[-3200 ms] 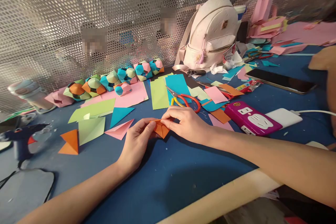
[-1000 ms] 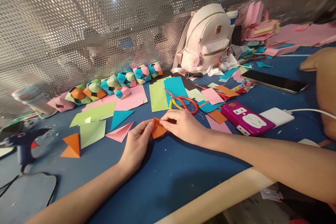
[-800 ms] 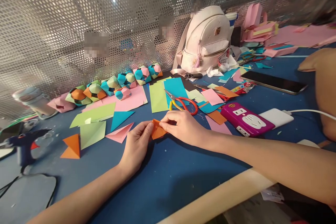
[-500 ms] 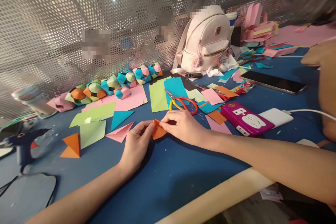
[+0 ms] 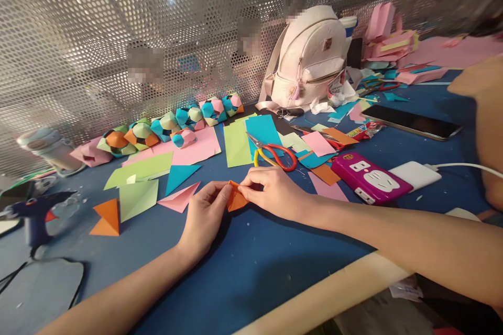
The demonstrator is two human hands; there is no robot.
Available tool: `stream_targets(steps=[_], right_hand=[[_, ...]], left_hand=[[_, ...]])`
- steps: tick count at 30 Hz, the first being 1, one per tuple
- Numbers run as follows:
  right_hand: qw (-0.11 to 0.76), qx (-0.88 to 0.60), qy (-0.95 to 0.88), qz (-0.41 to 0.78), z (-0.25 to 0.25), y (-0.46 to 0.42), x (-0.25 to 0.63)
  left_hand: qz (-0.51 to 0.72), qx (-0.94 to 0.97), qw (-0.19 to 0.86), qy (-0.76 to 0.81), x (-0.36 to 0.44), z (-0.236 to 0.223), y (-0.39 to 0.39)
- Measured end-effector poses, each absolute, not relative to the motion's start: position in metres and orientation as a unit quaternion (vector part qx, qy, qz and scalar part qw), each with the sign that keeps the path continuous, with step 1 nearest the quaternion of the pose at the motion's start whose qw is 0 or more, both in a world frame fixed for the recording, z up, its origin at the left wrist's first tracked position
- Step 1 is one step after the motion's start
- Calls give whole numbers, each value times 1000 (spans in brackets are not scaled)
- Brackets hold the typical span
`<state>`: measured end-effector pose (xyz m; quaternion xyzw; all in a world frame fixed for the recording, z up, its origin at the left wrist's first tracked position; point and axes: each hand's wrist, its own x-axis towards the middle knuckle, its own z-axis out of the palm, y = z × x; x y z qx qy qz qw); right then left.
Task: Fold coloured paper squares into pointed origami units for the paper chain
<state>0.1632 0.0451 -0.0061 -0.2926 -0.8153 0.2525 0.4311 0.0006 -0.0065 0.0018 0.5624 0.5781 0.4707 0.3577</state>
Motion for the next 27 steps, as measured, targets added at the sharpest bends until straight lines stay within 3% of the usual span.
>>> stream_targets(steps=[17,27], right_hand=[[454,-259,-835,170,-9,45,163],[433,-254,-849,164,-10,47,165]], left_hand=[[475,579,310,586,5,5,-9],[482,568,340,574,-1,2,-5]])
